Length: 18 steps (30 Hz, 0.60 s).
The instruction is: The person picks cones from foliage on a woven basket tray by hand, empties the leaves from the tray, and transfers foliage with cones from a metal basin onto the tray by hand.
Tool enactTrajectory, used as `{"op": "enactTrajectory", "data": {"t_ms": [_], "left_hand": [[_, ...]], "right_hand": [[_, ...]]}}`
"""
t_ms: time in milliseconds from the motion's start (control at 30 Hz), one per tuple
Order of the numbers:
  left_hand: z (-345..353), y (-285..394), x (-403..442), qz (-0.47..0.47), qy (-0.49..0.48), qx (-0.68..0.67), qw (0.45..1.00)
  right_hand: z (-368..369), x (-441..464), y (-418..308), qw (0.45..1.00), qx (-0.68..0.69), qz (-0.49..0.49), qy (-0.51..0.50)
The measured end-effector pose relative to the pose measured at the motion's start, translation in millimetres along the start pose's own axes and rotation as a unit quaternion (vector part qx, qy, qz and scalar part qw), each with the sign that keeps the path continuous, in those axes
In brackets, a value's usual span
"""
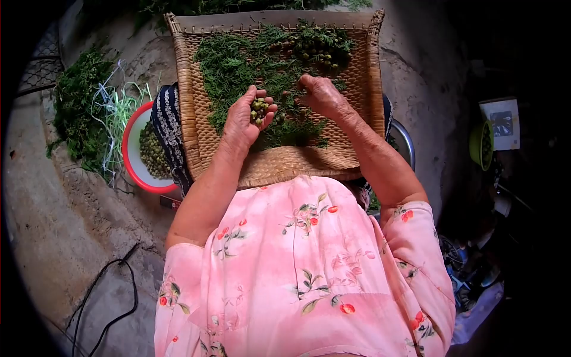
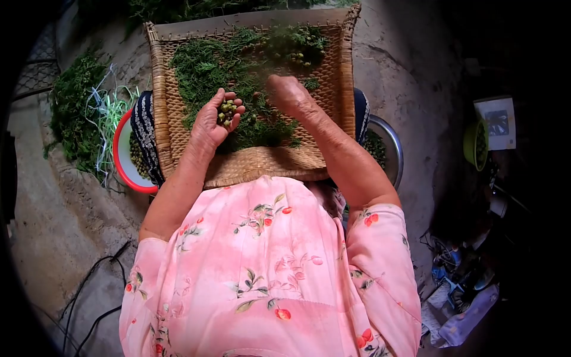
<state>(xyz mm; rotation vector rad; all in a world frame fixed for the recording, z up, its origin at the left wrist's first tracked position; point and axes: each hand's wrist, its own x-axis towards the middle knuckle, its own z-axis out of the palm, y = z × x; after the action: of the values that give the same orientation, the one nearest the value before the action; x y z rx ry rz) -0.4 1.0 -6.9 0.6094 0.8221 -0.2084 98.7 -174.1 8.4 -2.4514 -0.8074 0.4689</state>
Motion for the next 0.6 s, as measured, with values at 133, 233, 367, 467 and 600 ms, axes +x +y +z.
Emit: {"op": "enactTrajectory", "data": {"t_ms": [133,233,367,467,600], "left_hand": [[-0.8,0.8,0.5,0.001,0.001,-0.001,1.0],[0.0,-0.4,0.3,-0.004,0.003,0.0,1.0],[-0.7,-0.9,0.3,-0.003,0.005,0.004,1.0],[-1.7,-1.7,0.5,0.0,0.007,0.01,1.0],[-1.1,-3.2,0.5,-0.002,0.013,0.021,1.0]], "right_hand": [[21.0,-6.6,3.1,0.997,-0.044,0.045,-0.045],[28.7,-8.0,2.6,0.998,-0.026,0.039,-0.037],[39.1,-5.7,11.3,0.999,-0.017,0.028,-0.005],[27.9,-4.0,7.0,0.998,0.026,0.053,-0.013],[4.7,-2.8,-10.4,0.991,0.12,0.063,0.002]]}}
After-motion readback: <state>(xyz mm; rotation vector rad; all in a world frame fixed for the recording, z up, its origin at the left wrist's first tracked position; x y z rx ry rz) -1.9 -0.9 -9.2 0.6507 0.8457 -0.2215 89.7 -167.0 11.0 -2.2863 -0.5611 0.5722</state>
